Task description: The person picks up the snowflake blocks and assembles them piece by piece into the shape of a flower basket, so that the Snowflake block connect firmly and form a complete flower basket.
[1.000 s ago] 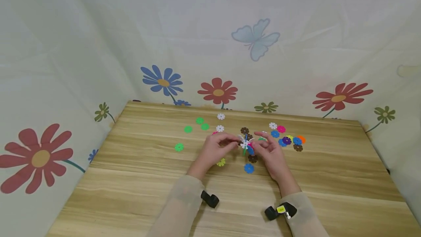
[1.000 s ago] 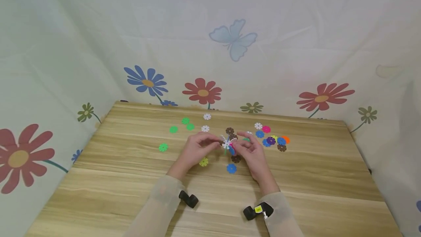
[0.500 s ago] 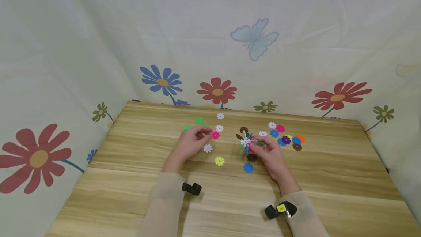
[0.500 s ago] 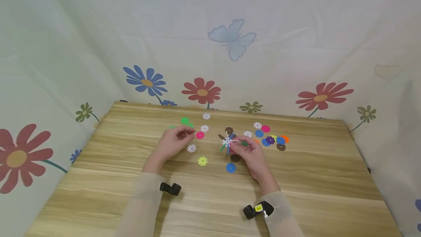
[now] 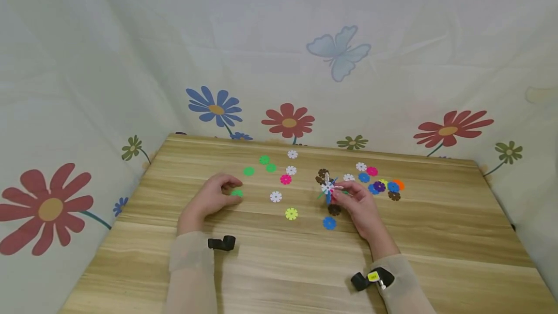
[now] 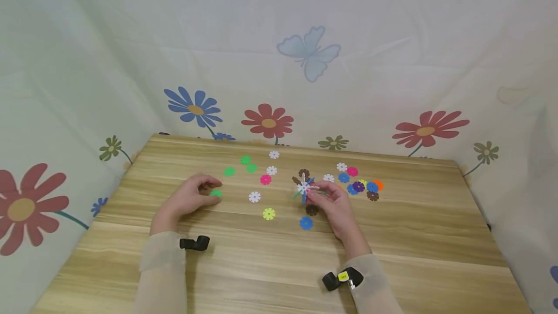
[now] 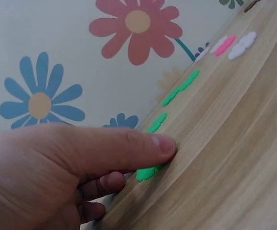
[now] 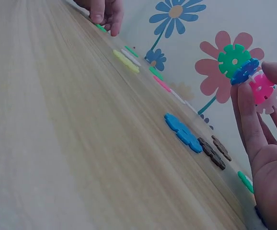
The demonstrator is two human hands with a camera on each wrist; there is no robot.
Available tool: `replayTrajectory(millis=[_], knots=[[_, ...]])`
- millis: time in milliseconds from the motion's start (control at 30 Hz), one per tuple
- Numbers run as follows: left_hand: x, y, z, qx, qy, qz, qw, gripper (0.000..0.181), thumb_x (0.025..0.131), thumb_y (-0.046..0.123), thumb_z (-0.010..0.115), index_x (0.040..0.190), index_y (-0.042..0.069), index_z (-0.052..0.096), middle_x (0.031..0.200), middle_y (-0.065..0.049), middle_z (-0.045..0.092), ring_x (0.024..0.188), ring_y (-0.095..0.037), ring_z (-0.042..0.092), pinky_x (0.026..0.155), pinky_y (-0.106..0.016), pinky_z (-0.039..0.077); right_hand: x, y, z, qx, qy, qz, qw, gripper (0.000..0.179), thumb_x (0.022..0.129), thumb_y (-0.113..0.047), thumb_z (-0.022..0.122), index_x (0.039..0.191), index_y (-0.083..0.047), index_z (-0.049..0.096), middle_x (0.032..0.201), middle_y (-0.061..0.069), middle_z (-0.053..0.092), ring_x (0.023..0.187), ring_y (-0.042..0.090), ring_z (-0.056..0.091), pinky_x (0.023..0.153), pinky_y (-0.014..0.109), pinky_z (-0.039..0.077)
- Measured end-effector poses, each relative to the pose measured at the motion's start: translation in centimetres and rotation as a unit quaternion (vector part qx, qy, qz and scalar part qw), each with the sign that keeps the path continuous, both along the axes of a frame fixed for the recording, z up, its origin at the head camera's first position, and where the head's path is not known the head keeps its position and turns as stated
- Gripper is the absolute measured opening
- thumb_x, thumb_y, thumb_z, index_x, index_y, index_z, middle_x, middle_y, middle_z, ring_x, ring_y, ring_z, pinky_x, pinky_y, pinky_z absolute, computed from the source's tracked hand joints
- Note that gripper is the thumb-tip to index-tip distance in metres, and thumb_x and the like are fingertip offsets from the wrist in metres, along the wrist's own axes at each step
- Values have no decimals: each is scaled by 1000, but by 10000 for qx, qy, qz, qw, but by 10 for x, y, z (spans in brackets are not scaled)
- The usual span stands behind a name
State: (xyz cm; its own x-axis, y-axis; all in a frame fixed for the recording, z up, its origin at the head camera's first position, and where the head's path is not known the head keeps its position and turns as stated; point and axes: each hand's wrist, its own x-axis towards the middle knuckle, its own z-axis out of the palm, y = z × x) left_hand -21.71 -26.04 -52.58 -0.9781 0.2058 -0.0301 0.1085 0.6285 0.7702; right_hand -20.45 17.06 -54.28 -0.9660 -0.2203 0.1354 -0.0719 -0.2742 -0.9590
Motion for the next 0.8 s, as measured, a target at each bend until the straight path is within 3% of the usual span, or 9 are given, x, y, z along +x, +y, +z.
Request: replayTrajectory(millis=[167, 267, 433, 567, 733, 800], knots=[[-3, 6, 2, -426, 153, 172, 9988, 25, 93, 17, 90, 111, 7, 77, 115, -12, 67, 104, -27, 60, 97, -46, 51, 0, 0, -1, 27, -23, 36, 10000, 14, 105, 4, 67, 115, -5, 72, 109, 0, 77, 93, 11, 75, 87, 29, 64], [-9, 18, 0, -403, 265, 217, 9986, 21, 95, 16, 88, 105, 7, 71, 102, -9, 65, 93, -24, 59, 87, -42, 50, 0, 0, -2, 42, -60, 37, 10000, 14, 105, 5, 68, 114, -5, 72, 109, 0, 77, 93, 12, 75, 88, 29, 64], [-15, 58, 0, 370, 477, 252, 9979, 18, 100, 12, 81, 108, 7, 66, 94, -6, 64, 86, -21, 59, 78, -35, 50, 0, 0, -2, -21, -148, 36, 9999, 6, 104, 3, 71, 107, -2, 68, 106, 0, 76, 88, 11, 75, 85, 28, 64], [-16, 99, 1, 1229, 766, 308, 9890, 20, 101, 12, 81, 118, 4, 73, 100, -5, 72, 89, -21, 63, 80, -32, 53, 1, -1, -1, -66, -202, 31, 9998, 8, 104, 2, 71, 101, -3, 65, 103, 0, 76, 85, 11, 74, 82, 27, 64], [-13, 142, 1, 1743, 1020, 362, 9787, 13, 98, 10, 84, 111, 8, 84, 97, -2, 81, 81, -18, 66, 73, -28, 53, 1, -1, 0, -158, -251, -59, 9995, 15, 104, 5, 68, 109, -9, 65, 104, 0, 77, 89, 12, 76, 85, 29, 65], [-11, 154, 0, 1901, 1068, 360, 9753, 12, 98, 9, 83, 110, 9, 84, 99, -2, 82, 84, -15, 69, 75, -27, 56, 1, -1, 0, -195, -265, -93, 9994, 19, 104, 7, 68, 115, -8, 63, 106, 1, 76, 90, 13, 76, 85, 30, 65]])
